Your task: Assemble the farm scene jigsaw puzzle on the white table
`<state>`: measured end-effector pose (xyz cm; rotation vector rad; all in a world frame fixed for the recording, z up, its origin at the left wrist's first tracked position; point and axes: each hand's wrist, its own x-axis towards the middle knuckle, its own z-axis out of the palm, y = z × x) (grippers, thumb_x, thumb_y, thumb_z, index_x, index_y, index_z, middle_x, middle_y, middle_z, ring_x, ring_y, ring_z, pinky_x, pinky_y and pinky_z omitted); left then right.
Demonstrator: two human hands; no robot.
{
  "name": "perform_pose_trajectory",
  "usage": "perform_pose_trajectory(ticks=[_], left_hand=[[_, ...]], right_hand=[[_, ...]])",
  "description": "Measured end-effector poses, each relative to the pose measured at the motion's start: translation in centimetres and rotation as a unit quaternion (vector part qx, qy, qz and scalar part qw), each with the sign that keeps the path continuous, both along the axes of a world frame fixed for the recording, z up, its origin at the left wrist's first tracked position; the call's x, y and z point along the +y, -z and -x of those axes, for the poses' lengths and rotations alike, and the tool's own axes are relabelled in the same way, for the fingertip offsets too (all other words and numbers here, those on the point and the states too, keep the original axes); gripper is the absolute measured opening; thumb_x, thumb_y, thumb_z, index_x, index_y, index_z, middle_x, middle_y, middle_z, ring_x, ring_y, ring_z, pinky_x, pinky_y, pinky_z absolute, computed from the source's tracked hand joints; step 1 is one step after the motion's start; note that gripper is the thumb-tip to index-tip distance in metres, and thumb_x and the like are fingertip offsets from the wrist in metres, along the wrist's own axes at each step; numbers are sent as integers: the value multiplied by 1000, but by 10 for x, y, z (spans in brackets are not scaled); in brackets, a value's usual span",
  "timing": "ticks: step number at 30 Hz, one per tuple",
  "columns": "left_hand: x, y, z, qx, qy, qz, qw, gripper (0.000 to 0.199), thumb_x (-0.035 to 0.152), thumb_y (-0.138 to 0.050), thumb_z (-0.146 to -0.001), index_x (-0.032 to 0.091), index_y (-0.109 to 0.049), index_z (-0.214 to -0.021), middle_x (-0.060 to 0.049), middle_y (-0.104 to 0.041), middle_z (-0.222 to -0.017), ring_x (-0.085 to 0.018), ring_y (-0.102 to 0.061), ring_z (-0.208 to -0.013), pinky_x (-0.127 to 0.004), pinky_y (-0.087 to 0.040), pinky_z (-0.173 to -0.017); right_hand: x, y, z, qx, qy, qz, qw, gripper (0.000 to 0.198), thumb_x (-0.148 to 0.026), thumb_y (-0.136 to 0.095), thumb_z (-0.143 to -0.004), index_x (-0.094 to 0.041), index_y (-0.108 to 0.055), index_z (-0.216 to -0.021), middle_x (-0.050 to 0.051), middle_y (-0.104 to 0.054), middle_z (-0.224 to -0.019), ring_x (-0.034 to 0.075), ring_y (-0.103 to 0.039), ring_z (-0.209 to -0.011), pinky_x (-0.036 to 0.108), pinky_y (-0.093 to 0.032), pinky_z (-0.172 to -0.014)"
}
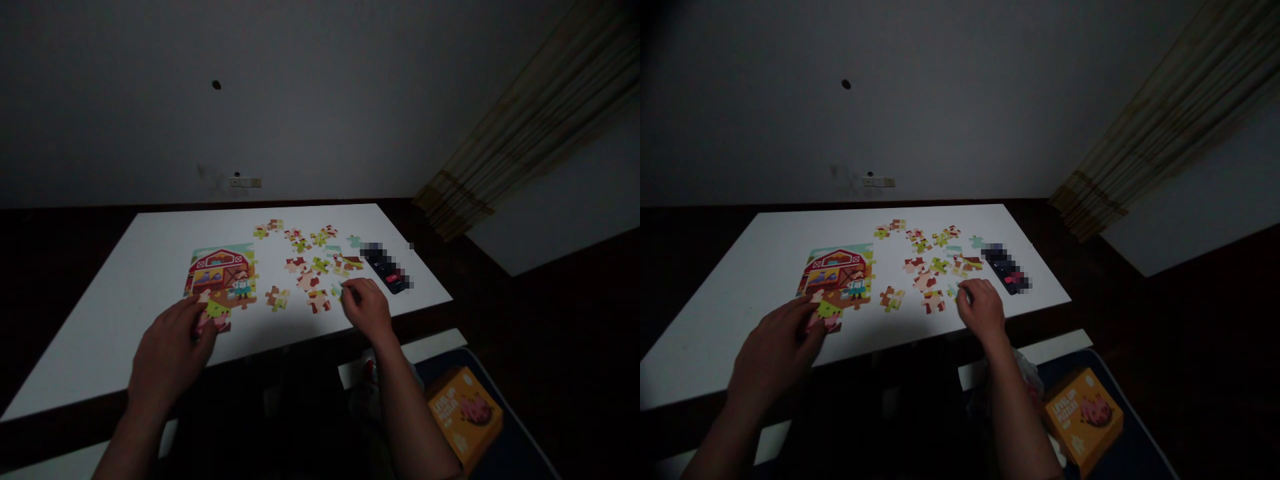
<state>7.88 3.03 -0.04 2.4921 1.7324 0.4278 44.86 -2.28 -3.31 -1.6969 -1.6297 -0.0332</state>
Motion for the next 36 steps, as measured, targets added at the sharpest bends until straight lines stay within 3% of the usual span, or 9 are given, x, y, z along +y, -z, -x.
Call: perform_pose_trajectory(ticks=[5,23,29,36], left_hand=[[0,-1,-1,1,5,2,1000,36,37,-43,-90,21,-55,-120,-14,-49,-138,-36,-46,-126,-52,-42,-99],[2,2,-3,15,-9,-15,1000,39,37,-41,-91,14,-57,-117,-17,-51,-136,-35,-47,-124,-51,-42,-101],[1,-3,-4,2,0,3,1000,36,37,-44,-89,21,-57,-118,-13,-50,-137,-35,-47,-125,-52,-42,-101],[2,2,-1,12,-11,-9,1000,37,38,-42,-91,17,-56,-118,-13,-51,-136,-33,-47,-123,-51,-41,-101]], right_hand=[[0,0,-1,0,-3,11,1000,14,-22,-53,-85,-27,-64,-93,6,-66,-89,27,-60,-87,46,-48,-78],[-1,2,-2,-1,-5,10,1000,17,-20,-50,-85,-27,-64,-93,7,-66,-89,28,-60,-87,47,-49,-79],[-1,0,-1,3,-4,13,1000,15,-22,-51,-86,-26,-64,-91,7,-66,-88,27,-60,-87,46,-49,-79],[-1,1,-2,5,-7,18,1000,13,-22,-53,-85,-26,-64,-92,6,-67,-90,27,-60,-88,45,-48,-80]])
